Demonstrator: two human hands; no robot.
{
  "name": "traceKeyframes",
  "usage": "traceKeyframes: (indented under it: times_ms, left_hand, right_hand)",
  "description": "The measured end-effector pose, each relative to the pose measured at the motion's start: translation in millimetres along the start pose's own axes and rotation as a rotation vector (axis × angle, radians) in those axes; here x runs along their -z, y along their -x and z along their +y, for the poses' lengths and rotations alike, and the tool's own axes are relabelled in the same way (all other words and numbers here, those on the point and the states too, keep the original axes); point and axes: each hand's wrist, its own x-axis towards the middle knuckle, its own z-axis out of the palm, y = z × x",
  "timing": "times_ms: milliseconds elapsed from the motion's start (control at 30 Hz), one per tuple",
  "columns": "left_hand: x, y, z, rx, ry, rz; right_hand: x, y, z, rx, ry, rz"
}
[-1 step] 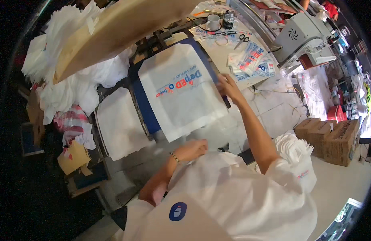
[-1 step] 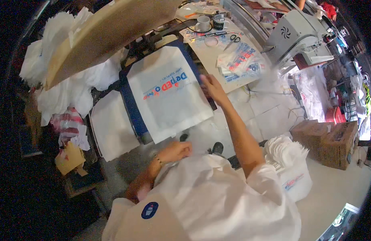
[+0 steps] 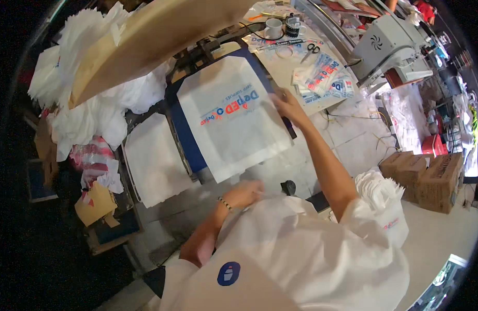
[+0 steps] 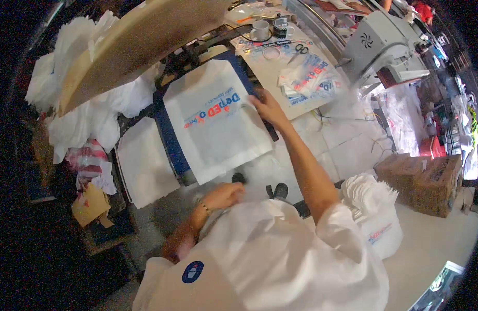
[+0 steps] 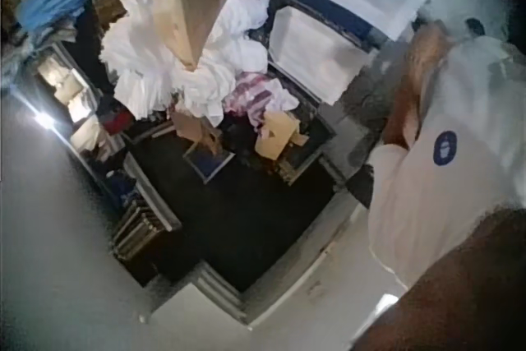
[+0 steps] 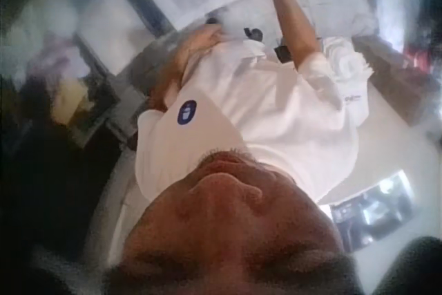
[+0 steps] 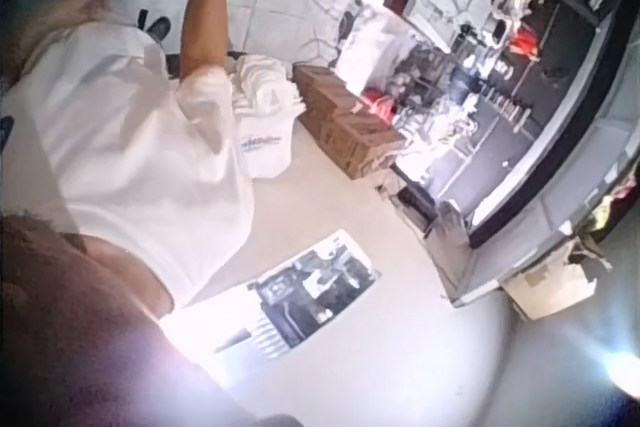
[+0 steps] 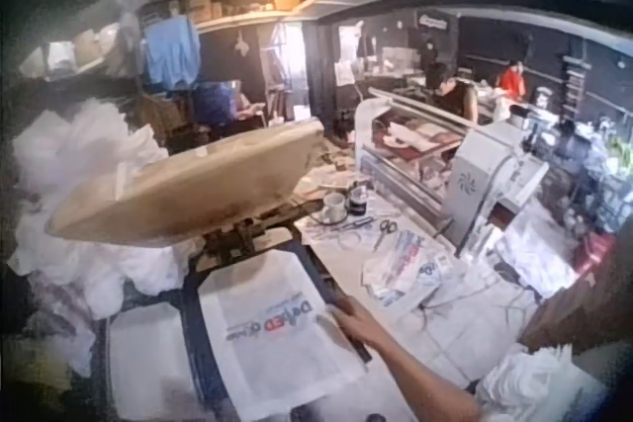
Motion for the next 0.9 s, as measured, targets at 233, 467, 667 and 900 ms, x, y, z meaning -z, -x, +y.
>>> traceKeyframes:
  times_ms: [233,467,667,900]
  left_hand:
    - [-51.8,-7.8,-85.4,0.08,0.199,-0.012]
    - [-47.4,-56.7,-29.2,0.107,-0.112,-0.145]
    - [-43.5,-101.2,-41.6,0.044,-0.212,-0.273]
    - [-47.5,-130.0,29.0,0.029,-0.231,-0.257]
  right_hand:
    - [-6.2,10.5,-44.0,0.316,0.228,-0.145]
    - [207.3,262.1,-64.4,0.372,0.336,0.844]
    - [293.2,466.8,38.1,0.083,0.33,1.518]
    - [301.3,566.9,190.0,0.009,-0.226,2.053]
